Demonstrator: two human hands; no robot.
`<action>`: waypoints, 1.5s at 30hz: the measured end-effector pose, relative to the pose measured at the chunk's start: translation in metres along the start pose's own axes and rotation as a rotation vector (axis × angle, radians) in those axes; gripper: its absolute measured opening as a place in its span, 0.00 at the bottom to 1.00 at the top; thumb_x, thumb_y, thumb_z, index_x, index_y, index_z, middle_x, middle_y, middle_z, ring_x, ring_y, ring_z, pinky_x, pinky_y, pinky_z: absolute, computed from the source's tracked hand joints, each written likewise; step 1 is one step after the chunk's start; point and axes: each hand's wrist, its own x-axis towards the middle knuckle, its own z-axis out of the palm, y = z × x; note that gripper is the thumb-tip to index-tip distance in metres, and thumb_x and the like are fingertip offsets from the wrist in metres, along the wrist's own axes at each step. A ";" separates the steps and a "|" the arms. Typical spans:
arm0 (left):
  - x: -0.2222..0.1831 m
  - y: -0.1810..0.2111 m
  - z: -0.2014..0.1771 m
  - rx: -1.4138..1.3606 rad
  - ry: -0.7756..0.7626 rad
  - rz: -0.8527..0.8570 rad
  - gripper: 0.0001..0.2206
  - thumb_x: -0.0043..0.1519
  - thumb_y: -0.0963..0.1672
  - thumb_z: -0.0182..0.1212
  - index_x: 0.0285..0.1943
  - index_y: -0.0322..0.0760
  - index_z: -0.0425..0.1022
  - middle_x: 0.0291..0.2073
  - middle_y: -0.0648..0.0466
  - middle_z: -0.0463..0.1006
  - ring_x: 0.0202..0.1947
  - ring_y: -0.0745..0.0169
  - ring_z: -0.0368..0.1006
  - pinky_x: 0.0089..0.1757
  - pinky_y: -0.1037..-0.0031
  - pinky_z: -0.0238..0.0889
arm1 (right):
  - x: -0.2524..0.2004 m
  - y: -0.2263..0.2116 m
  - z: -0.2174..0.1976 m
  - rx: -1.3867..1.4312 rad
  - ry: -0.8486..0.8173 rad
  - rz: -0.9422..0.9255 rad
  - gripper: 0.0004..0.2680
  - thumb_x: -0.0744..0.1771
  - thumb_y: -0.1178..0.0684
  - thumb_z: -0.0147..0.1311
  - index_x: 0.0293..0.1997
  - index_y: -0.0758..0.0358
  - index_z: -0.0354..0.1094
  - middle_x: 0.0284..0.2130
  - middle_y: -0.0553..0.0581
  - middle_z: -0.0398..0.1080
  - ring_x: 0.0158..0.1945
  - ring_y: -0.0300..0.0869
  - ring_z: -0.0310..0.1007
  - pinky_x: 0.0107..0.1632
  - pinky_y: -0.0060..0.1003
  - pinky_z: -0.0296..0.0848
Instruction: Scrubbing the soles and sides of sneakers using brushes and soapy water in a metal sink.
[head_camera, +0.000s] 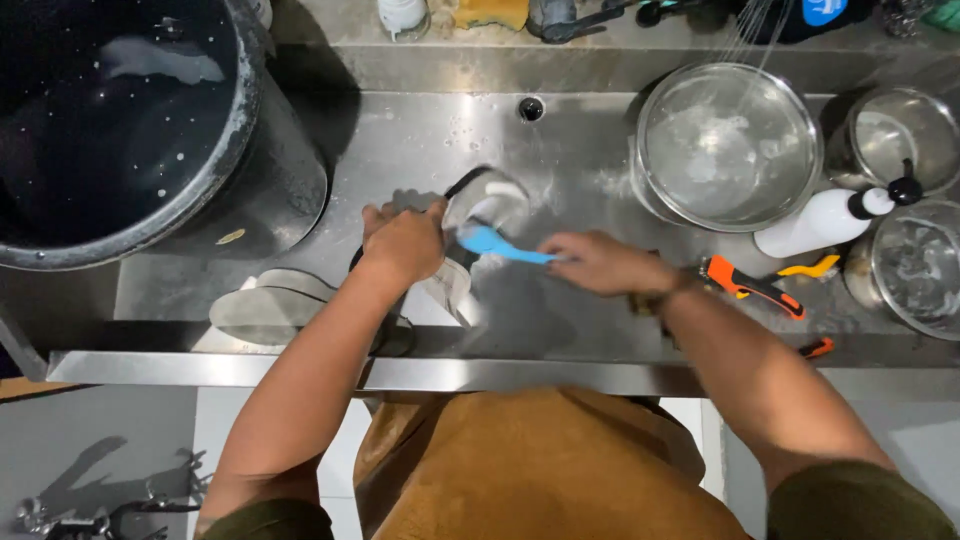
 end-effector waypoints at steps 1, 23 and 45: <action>-0.003 0.002 0.000 0.174 0.026 0.032 0.27 0.68 0.52 0.40 0.79 0.53 0.56 0.50 0.40 0.81 0.59 0.34 0.70 0.54 0.54 0.49 | 0.018 0.001 0.018 0.064 -0.074 -0.079 0.14 0.67 0.56 0.48 0.60 0.64 0.68 0.48 0.74 0.76 0.56 0.65 0.74 0.58 0.59 0.70; -0.024 -0.033 0.035 -0.262 0.196 0.125 0.36 0.60 0.52 0.41 0.83 0.66 0.41 0.63 0.35 0.68 0.53 0.28 0.74 0.53 0.48 0.68 | 0.117 -0.013 0.093 -0.579 0.313 -0.261 0.13 0.62 0.43 0.51 0.24 0.55 0.79 0.20 0.57 0.76 0.31 0.55 0.80 0.40 0.48 0.75; -0.022 -0.032 0.036 -0.349 0.144 0.002 0.40 0.55 0.51 0.51 0.82 0.51 0.48 0.56 0.41 0.70 0.48 0.30 0.76 0.49 0.49 0.71 | 0.095 -0.001 0.042 -0.484 0.110 0.059 0.14 0.68 0.41 0.48 0.43 0.56 0.79 0.36 0.62 0.79 0.45 0.58 0.80 0.48 0.57 0.76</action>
